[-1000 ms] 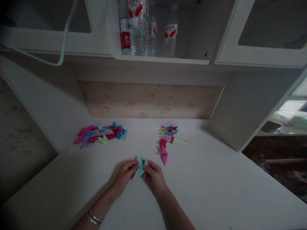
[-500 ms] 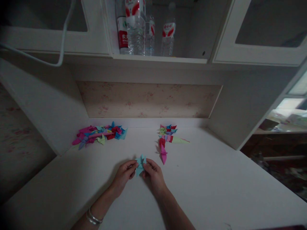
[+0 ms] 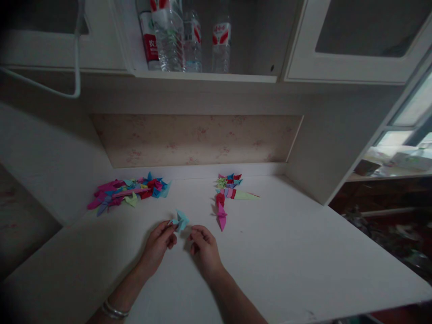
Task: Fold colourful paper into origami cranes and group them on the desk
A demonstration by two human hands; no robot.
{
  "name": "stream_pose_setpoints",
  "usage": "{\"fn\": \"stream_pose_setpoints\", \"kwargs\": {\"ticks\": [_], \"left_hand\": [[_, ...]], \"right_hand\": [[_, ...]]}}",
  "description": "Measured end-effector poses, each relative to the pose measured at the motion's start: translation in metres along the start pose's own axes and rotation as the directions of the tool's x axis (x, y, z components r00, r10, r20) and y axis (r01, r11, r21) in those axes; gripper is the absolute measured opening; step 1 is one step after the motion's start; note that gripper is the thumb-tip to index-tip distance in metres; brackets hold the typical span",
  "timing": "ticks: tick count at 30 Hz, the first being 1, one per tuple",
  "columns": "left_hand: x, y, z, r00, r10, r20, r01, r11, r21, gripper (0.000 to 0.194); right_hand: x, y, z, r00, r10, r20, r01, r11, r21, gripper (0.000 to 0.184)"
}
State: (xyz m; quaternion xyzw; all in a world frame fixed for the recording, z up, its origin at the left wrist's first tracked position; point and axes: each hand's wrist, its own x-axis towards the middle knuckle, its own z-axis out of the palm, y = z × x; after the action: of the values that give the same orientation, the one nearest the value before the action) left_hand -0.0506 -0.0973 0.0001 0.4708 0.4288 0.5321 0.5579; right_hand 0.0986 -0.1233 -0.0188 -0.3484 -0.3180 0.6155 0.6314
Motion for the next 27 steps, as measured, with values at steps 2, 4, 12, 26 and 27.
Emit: {"fn": "stream_pose_setpoints", "kwargs": {"ticks": [2, 4, 12, 26, 27], "left_hand": [[0.007, -0.001, 0.001, 1.000, 0.008, 0.003, -0.008, 1.000, 0.003, 0.024], [0.015, 0.001, 0.005, 1.000, 0.004, 0.016, -0.005, 0.999, 0.047, 0.024], [0.063, 0.031, 0.057, 0.982, 0.100, 0.157, -0.156, 0.903, 0.400, 0.025], [0.162, 0.017, 0.154, 0.785, 0.158, 0.599, -0.611, 0.353, 0.708, 0.016], [0.165, 0.015, 0.157, 0.789, 0.149, 0.597, -0.607, 0.341, 0.718, 0.016]], "right_hand": [[0.000, 0.000, 0.001, 1.000, 0.005, 0.021, -0.005, 1.000, -0.025, 0.030], [-0.001, 0.000, 0.003, 0.999, 0.018, 0.047, -0.015, 0.999, -0.051, 0.028], [0.002, 0.008, 0.001, 0.993, 0.068, 0.094, -0.065, 0.997, -0.041, 0.018], [0.002, 0.000, 0.002, 0.985, 0.147, 0.090, -0.137, 0.985, -0.109, 0.017], [0.003, 0.001, 0.002, 0.984, 0.149, 0.096, -0.138, 0.984, -0.114, 0.017]]}}
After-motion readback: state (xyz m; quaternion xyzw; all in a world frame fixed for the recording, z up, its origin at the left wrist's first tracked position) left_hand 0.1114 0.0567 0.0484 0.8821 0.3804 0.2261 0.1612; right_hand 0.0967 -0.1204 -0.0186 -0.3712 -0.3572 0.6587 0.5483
